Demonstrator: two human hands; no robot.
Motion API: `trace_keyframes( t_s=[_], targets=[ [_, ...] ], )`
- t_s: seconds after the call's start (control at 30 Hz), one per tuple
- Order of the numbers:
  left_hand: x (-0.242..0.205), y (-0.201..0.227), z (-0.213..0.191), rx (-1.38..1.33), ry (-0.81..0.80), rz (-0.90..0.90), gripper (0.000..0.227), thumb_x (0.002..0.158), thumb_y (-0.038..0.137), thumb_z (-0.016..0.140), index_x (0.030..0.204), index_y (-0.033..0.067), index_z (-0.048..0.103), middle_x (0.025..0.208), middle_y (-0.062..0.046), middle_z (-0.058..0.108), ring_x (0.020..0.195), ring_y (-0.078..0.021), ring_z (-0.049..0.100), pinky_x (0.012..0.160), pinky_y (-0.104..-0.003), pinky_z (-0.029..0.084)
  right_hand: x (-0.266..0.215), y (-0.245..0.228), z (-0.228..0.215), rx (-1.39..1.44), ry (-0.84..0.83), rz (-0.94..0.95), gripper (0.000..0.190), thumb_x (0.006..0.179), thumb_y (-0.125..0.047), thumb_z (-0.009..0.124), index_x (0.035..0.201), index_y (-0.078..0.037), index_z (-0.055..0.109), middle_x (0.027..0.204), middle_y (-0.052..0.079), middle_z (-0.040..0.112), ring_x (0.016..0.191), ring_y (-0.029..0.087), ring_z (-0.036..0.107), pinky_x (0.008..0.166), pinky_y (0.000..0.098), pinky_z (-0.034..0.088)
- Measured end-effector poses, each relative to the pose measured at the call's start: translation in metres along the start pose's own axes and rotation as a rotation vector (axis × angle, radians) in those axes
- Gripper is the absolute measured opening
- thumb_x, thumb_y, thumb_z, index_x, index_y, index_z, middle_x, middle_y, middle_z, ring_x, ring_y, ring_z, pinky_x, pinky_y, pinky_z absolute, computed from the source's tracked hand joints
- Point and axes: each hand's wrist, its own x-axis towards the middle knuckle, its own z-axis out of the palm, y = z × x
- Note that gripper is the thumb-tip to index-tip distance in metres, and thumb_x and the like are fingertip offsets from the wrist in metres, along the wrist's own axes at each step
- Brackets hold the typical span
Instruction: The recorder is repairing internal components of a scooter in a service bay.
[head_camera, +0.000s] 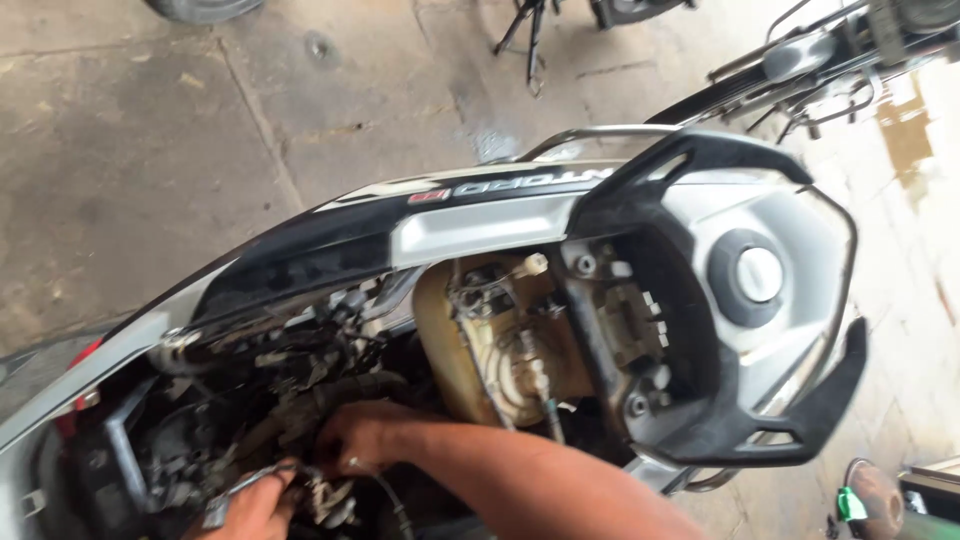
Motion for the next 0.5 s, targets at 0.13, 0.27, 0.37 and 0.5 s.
trace_keyframes(
  t_s=[0.13, 0.27, 0.37, 0.5],
  targets=[
    [0.108, 0.044, -0.054, 0.020, -0.044, -0.099, 0.044, 0.072, 0.000, 0.055, 0.115, -0.0042, 0.062, 0.111, -0.033, 0.069, 0.105, -0.0490, 0.064, 0.091, -0.051, 0.050, -0.013, -0.022, -0.006, 0.036, -0.025, -0.032, 0.039, 0.084, -0.033, 0.065, 0.115, -0.013, 0.074, 0.107, 0.016, 0.076, 0.096, 0.035, 0.073, 0.085, 0.0465, 0.057],
    [0.189, 0.151, -0.123, 0.009, -0.449, -0.662, 0.038, 0.081, 0.004, 0.052, 0.117, 0.0021, 0.064, 0.110, -0.030, 0.068, 0.111, -0.0466, 0.063, 0.093, -0.050, 0.051, -0.011, -0.023, -0.002, 0.045, 0.039, 0.014, 0.042, 0.085, -0.033, 0.071, 0.119, -0.008, 0.071, 0.113, 0.018, 0.073, 0.105, 0.036, 0.070, 0.092, 0.0457, 0.055],
    [0.208, 0.172, -0.141, 0.037, -0.463, -0.741, 0.037, 0.083, 0.007, 0.052, 0.118, 0.0042, 0.064, 0.108, -0.029, 0.068, 0.107, -0.0470, 0.063, 0.090, -0.052, 0.050, -0.004, -0.018, 0.000, 0.113, 0.040, -0.048, 0.041, 0.086, -0.032, 0.071, 0.118, -0.008, 0.072, 0.113, 0.019, 0.074, 0.105, 0.036, 0.070, 0.093, 0.0445, 0.055],
    [0.220, 0.185, -0.153, -0.051, -0.343, -0.633, 0.030, 0.085, 0.009, 0.056, 0.113, 0.0051, 0.066, 0.102, -0.028, 0.070, 0.102, -0.0466, 0.065, 0.084, -0.051, 0.052, -0.008, -0.026, -0.012, 0.085, 0.010, -0.006, 0.038, 0.085, -0.034, 0.070, 0.113, -0.009, 0.075, 0.108, 0.018, 0.075, 0.101, 0.035, 0.071, 0.090, 0.0444, 0.055]
  ],
)
